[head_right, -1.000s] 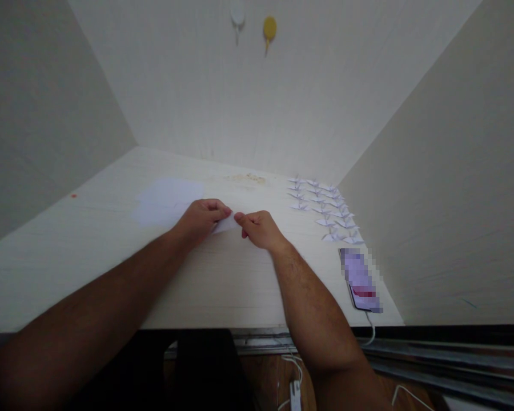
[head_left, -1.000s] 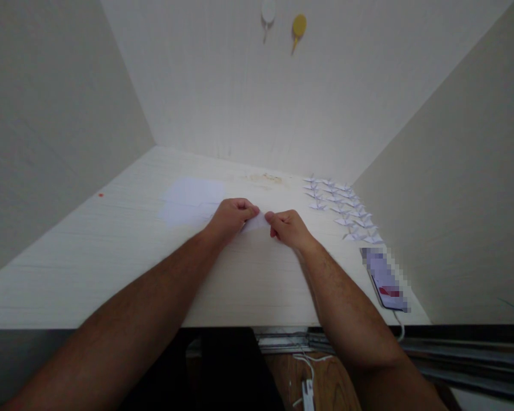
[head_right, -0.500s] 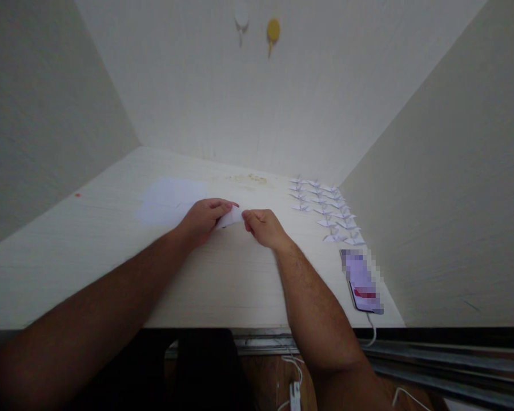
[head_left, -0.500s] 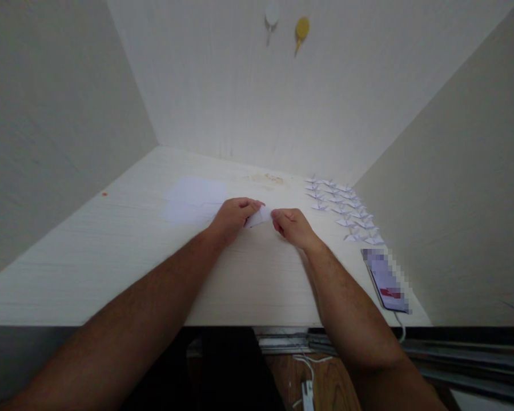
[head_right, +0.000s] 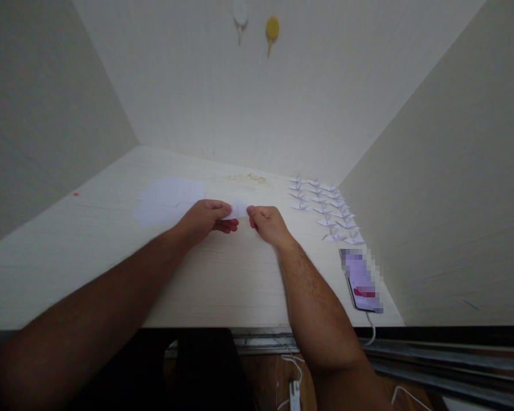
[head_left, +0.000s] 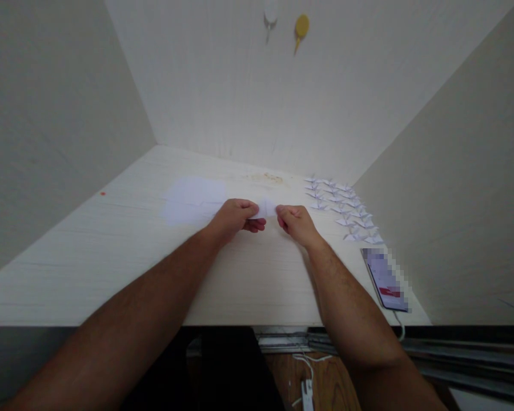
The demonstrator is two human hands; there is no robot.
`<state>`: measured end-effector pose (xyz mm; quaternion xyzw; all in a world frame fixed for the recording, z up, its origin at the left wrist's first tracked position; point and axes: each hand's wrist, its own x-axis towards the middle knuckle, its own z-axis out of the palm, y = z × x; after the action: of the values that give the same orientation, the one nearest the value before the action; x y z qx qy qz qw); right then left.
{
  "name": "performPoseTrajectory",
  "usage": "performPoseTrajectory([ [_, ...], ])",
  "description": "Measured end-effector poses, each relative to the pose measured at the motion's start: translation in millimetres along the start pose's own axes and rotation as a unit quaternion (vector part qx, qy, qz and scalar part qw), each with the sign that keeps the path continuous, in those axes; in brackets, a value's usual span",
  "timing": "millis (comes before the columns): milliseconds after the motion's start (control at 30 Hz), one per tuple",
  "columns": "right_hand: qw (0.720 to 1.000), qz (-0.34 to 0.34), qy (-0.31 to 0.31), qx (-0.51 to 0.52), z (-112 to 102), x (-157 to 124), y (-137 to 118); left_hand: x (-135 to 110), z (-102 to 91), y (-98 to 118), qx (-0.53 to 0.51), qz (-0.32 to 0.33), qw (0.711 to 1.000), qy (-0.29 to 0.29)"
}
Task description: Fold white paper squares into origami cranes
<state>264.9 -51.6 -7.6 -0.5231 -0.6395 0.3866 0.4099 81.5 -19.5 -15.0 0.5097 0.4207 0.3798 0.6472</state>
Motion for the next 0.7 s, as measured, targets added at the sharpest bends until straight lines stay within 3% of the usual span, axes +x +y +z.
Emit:
performPoseTrajectory([
  [200, 0.999, 0.021, 0.037, 0.025, -1.4, 2.2, 5.2, -1.5, 0.2, -2.9, 0.056, 0.166, 0.984, -0.017],
  [267, 0.998, 0.033, 0.028, 0.049, -0.1, 3.0, 7.2, -2.5, 0.9, -5.2, 0.094, 0.195, 0.975, -0.04],
  [367, 0.995, 0.042, 0.007, 0.086, 2.3, 3.3, 8.3, -4.3, 3.3, -8.1, 0.154, 0.226, 0.961, -0.023],
  [467, 0.994, 0.039, -0.002, 0.106, 4.2, 3.0, 7.7, -6.0, 5.5, -9.0, 0.164, 0.202, 0.966, -0.009],
  [700, 0.987, -0.034, 0.003, 0.157, 10.3, 4.4, 5.9, -6.5, 7.1, -7.2, 0.06, 0.108, 0.991, -0.05],
])
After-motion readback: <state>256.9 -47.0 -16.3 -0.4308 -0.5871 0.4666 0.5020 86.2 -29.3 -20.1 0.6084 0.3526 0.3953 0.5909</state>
